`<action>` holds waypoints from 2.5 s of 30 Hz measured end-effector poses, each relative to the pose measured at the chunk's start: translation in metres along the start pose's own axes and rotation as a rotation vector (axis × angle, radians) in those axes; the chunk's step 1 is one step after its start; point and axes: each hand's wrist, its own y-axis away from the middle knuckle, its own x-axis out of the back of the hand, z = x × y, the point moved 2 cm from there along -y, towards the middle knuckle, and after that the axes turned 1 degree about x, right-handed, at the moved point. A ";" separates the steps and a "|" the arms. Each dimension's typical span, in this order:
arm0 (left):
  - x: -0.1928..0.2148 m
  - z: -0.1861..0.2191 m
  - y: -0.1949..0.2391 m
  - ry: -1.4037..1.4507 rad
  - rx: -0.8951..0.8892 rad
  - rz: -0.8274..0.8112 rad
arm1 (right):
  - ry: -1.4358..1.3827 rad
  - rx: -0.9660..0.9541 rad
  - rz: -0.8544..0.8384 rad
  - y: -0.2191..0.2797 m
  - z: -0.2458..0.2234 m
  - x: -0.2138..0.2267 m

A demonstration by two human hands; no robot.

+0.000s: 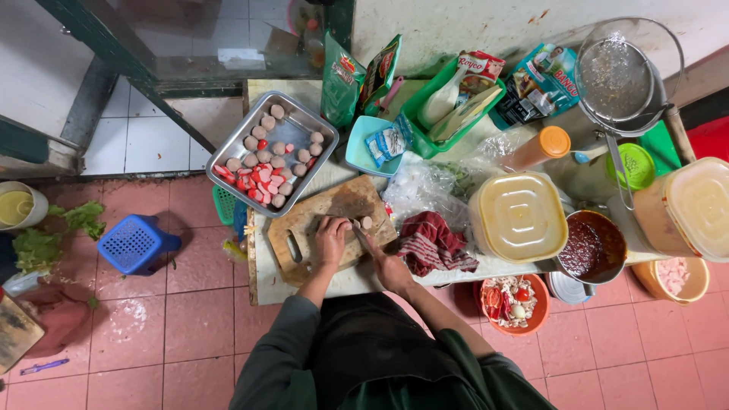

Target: The recorder slices sausages and meatballs on a wooden cutting board using a knife.

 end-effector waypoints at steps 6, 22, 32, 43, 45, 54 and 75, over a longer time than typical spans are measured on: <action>-0.001 -0.003 0.003 0.008 0.041 0.007 | 0.112 0.017 -0.026 0.001 -0.010 0.010; 0.000 -0.002 0.011 -0.128 -0.173 -0.015 | 0.108 0.056 -0.033 -0.004 0.005 -0.004; 0.008 0.007 0.019 -0.049 -0.214 -0.131 | 0.115 -0.017 -0.052 -0.003 0.010 -0.025; 0.002 0.001 0.014 -0.146 -0.132 -0.182 | -0.217 0.052 -0.008 0.035 0.020 0.014; 0.009 0.027 0.004 -0.146 -0.182 -0.155 | -0.207 -0.020 0.001 0.040 0.021 0.022; -0.011 -0.007 -0.002 -0.433 -0.221 -0.442 | -0.175 -0.057 0.162 0.051 0.035 0.011; -0.025 0.025 -0.001 -0.214 0.065 -0.475 | -0.145 -0.011 0.375 0.054 0.021 0.024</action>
